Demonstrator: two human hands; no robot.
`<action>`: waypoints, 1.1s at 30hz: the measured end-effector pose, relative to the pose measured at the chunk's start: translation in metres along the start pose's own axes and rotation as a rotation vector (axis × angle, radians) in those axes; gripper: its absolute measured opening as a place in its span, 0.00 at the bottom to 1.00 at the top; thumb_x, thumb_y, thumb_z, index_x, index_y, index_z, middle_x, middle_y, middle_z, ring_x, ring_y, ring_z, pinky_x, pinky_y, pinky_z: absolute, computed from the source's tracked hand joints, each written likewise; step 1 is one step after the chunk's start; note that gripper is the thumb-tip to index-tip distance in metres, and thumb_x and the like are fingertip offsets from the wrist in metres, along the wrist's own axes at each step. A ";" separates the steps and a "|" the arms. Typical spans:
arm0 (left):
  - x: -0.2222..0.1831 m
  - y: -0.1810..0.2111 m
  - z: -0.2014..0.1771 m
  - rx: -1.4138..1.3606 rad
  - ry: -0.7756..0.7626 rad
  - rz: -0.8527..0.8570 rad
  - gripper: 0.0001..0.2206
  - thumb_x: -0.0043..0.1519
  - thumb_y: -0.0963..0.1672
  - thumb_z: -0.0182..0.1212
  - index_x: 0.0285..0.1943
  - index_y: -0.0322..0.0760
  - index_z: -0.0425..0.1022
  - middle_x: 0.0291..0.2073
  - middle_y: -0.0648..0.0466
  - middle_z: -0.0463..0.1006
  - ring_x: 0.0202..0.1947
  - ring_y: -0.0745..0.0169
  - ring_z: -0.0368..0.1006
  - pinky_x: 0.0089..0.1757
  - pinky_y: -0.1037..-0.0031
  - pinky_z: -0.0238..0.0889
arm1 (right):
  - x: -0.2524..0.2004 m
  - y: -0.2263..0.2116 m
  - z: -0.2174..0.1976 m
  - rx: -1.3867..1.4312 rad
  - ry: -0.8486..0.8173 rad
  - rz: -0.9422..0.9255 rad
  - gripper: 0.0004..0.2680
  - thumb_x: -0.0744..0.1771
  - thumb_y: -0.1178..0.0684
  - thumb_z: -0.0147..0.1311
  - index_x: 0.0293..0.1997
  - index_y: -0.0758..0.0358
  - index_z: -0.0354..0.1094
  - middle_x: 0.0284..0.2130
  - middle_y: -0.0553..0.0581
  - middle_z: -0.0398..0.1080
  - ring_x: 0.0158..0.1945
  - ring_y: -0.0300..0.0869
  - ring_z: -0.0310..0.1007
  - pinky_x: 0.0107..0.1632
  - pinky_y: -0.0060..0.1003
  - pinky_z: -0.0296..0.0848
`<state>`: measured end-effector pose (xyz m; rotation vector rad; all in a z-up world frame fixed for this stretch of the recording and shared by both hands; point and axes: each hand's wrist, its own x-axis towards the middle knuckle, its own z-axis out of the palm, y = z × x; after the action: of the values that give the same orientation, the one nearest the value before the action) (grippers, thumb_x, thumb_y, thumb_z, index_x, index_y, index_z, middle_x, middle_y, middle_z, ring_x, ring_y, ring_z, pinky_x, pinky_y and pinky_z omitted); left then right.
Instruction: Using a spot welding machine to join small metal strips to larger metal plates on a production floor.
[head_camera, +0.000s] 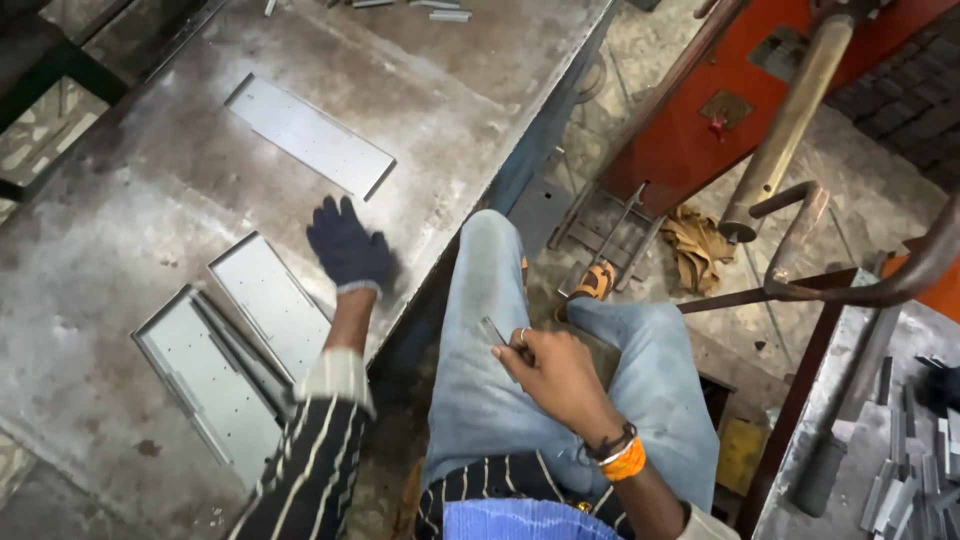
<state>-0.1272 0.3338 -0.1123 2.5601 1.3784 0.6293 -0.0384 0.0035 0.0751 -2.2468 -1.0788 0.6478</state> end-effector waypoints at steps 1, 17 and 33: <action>0.016 0.005 0.012 -0.004 0.002 0.006 0.34 0.56 0.46 0.67 0.74 0.30 0.65 0.72 0.35 0.61 0.72 0.33 0.54 0.68 0.47 0.44 | 0.001 -0.002 -0.003 -0.002 0.007 0.002 0.13 0.65 0.42 0.59 0.26 0.62 0.73 0.16 0.61 0.70 0.22 0.56 0.73 0.28 0.51 0.66; 0.089 0.078 0.040 0.342 -0.382 0.389 0.64 0.37 0.67 0.71 0.78 0.33 0.48 0.75 0.37 0.49 0.75 0.32 0.41 0.62 0.32 0.22 | 0.010 0.027 -0.011 0.100 -0.005 0.067 0.14 0.66 0.44 0.57 0.23 0.62 0.70 0.14 0.57 0.71 0.20 0.50 0.73 0.27 0.47 0.67; 0.001 0.110 -0.014 0.104 -0.457 0.071 0.57 0.40 0.61 0.73 0.78 0.35 0.54 0.54 0.39 0.73 0.55 0.38 0.69 0.54 0.52 0.64 | -0.001 0.032 -0.028 0.538 0.055 0.241 0.11 0.67 0.48 0.58 0.31 0.66 0.72 0.17 0.51 0.71 0.21 0.32 0.74 0.23 0.31 0.71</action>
<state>-0.0502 0.2722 -0.0623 2.6150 1.1909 -0.0290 -0.0041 -0.0211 0.0748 -1.9140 -0.5232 0.8525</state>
